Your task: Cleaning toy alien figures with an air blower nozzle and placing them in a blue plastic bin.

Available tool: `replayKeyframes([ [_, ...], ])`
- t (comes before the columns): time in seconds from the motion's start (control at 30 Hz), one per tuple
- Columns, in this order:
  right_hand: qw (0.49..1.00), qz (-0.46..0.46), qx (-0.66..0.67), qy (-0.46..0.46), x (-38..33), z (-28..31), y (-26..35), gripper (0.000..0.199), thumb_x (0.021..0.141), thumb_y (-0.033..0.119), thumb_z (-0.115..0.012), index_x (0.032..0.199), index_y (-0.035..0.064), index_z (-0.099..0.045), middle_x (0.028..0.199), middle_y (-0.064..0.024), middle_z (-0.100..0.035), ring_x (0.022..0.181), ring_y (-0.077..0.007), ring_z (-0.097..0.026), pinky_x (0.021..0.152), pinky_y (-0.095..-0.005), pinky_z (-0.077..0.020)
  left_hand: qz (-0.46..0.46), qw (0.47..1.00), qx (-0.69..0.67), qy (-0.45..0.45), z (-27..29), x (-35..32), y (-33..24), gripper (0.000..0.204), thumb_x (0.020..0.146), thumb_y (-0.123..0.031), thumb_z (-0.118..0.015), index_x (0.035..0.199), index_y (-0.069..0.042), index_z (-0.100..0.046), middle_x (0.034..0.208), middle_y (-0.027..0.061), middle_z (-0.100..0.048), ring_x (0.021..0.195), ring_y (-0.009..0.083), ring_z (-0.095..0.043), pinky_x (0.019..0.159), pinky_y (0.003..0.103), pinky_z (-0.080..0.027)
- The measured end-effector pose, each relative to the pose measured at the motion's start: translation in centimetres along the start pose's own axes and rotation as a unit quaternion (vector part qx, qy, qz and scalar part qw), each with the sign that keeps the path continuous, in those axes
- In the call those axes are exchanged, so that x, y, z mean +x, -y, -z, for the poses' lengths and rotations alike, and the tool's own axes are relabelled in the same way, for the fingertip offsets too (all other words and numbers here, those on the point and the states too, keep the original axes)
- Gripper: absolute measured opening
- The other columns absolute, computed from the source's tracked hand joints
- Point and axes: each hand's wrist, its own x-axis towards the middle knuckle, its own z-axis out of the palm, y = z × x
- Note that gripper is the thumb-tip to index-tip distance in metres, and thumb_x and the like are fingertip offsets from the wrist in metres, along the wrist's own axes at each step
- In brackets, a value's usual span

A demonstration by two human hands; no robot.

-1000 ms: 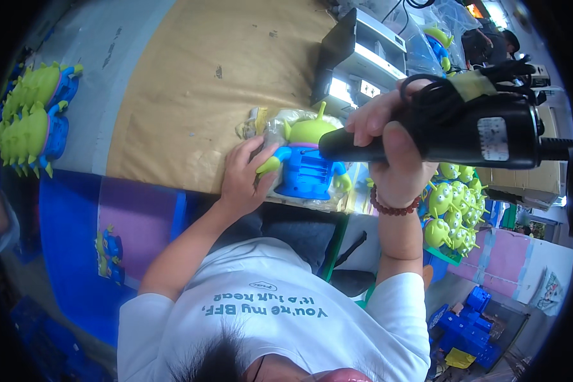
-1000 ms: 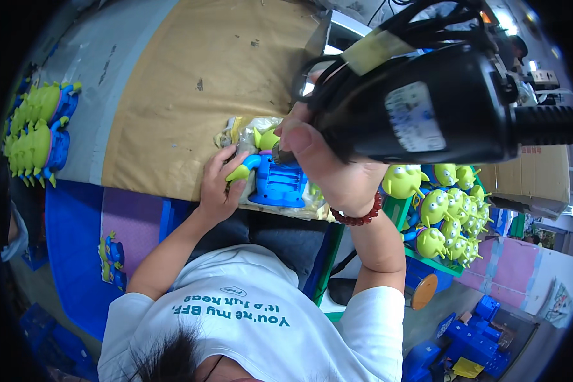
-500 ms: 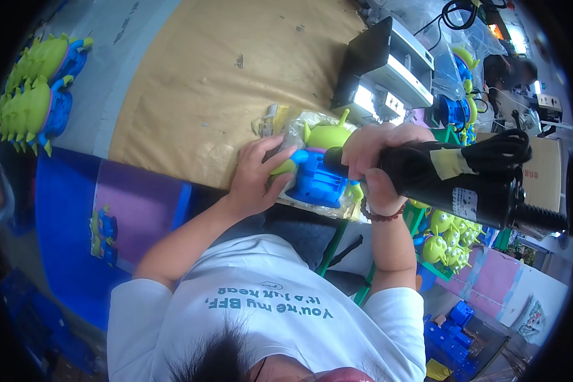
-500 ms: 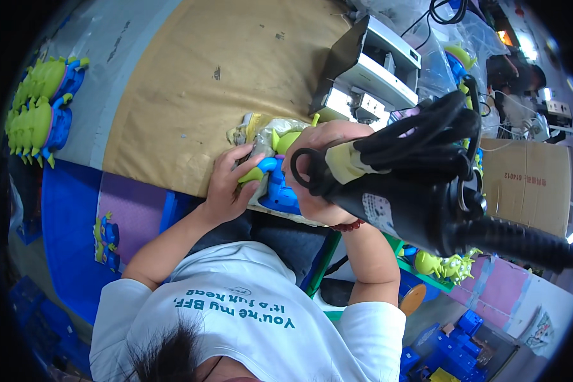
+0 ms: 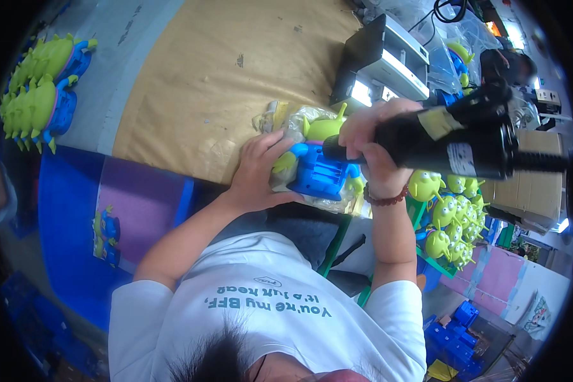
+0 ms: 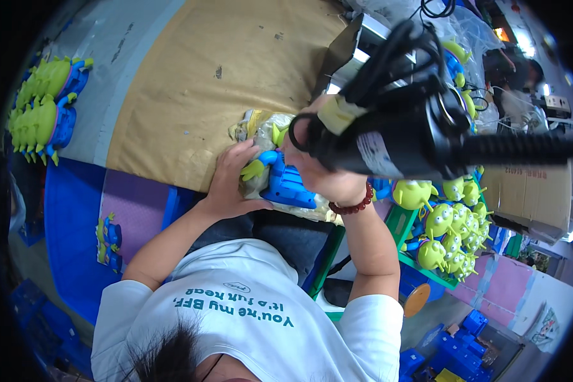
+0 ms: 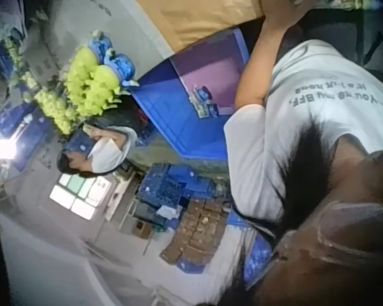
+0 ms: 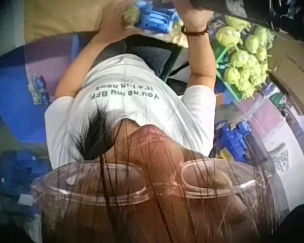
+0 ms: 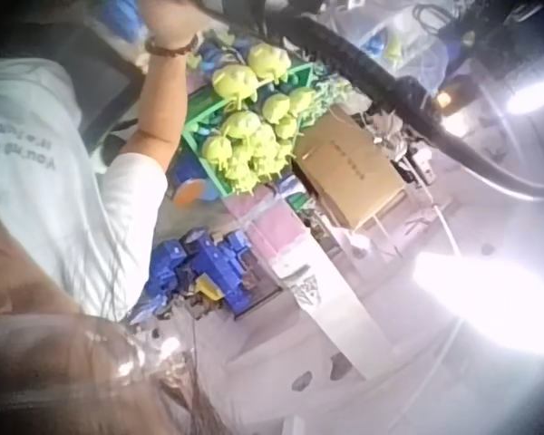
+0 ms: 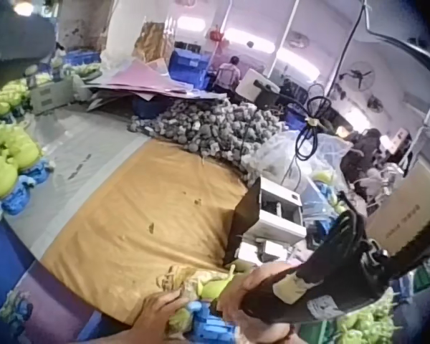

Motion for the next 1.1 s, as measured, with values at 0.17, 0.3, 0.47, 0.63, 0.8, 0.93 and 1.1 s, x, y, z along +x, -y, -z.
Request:
replayKeyframes([
  [0.17, 0.997, 0.002, 0.049, -0.066, 0.2, 0.5, 2.8, 0.029, 0.082, 0.009, -0.066, 0.104, 0.0038, -0.047, 0.073, -0.0058, -0.054, 0.064, -0.0167, -0.055, 0.066, -0.0364, -0.0489, -0.004, 0.999, 0.034, 0.009, -0.6, -0.6, 0.4, 0.098, 0.053, -0.027, -0.09, 0.137, -0.015, -0.041, 0.139, 0.0161, -0.038, 0.128, 0.038, -0.037, 0.108, 0.049, -0.029],
  [0.3, 0.988, 0.065, 0.049, -0.128, 1.3, 6.6, 6.3, 0.03, 0.086, 0.01, -0.06, 0.112, 0.0019, -0.047, 0.075, -0.0061, -0.053, 0.07, -0.0175, -0.054, 0.076, -0.0399, -0.0479, 0.008, 0.999, 0.039, 0.021, -0.9, -0.8, 0.1, 0.097, 0.05, -0.023, -0.091, 0.133, -0.015, -0.041, 0.14, 0.0177, -0.037, 0.127, 0.0406, -0.037, 0.108, 0.05, -0.029],
  [0.47, 0.959, 0.043, -0.077, -0.27, 4.7, 11.6, 2.8, 0.029, 0.081, 0.006, -0.067, 0.104, -0.0061, -0.055, 0.071, -0.0104, -0.061, 0.064, -0.019, -0.061, 0.066, -0.0335, -0.0532, -0.007, 0.998, 0.058, 0.025, -0.8, -0.5, 0.3, 0.096, 0.052, -0.027, -0.092, 0.132, -0.011, -0.041, 0.138, 0.0217, -0.039, 0.126, 0.041, -0.04, 0.105, 0.048, -0.033],
  [0.63, 0.959, -0.035, -0.095, -0.264, 6.7, 13.2, -0.3, 0.034, 0.083, 0.008, -0.065, 0.111, -0.0071, -0.053, 0.073, -0.0094, -0.059, 0.065, -0.0185, -0.059, 0.065, -0.0335, -0.0508, -0.027, 0.998, 0.063, 0.016, -1.2, -0.7, 0.6, 0.095, 0.054, -0.031, -0.091, 0.132, -0.01, -0.04, 0.138, 0.024, -0.04, 0.126, 0.0413, -0.041, 0.104, 0.047, -0.035],
  [0.8, 0.97, -0.08, -0.074, -0.22, 4.1, 11.3, 2.3, 0.038, 0.086, 0.01, -0.063, 0.117, -0.0075, -0.051, 0.076, -0.0083, -0.056, 0.068, -0.0186, -0.056, 0.066, -0.0347, -0.048, -0.027, 0.996, 0.077, 0.019, -1.0, -0.6, 0.3, 0.096, 0.054, -0.029, -0.092, 0.132, -0.008, -0.04, 0.138, 0.0244, -0.04, 0.126, 0.0414, -0.042, 0.104, 0.047, -0.036],
  [0.93, 0.979, -0.074, -0.026, -0.189, -0.7, 7.4, 6.2, 0.034, 0.083, 0.009, -0.06, 0.111, -0.0086, -0.051, 0.066, -0.0094, -0.057, 0.062, -0.0183, -0.059, 0.063, -0.0313, -0.05, -0.013, 0.998, 0.063, 0.016, -1.1, -0.7, 0.1, 0.095, 0.053, -0.026, -0.091, 0.133, -0.012, -0.041, 0.138, 0.0202, -0.039, 0.127, 0.0392, -0.039, 0.107, 0.048, -0.032],
  [1.1, 0.991, -0.045, 0.043, -0.12, -5.4, 4.2, 7.3, 0.05, 0.084, 0.019, -0.065, 0.126, 0.0039, -0.041, 0.08, -0.006, -0.052, 0.066, -0.0173, -0.053, 0.066, -0.0361, -0.0449, -0.021, 0.998, 0.061, 0.006, -1.4, -0.8, 0.2, 0.094, 0.055, -0.028, -0.091, 0.133, -0.011, -0.042, 0.138, 0.0193, -0.04, 0.128, 0.0382, -0.039, 0.107, 0.047, -0.032],
])
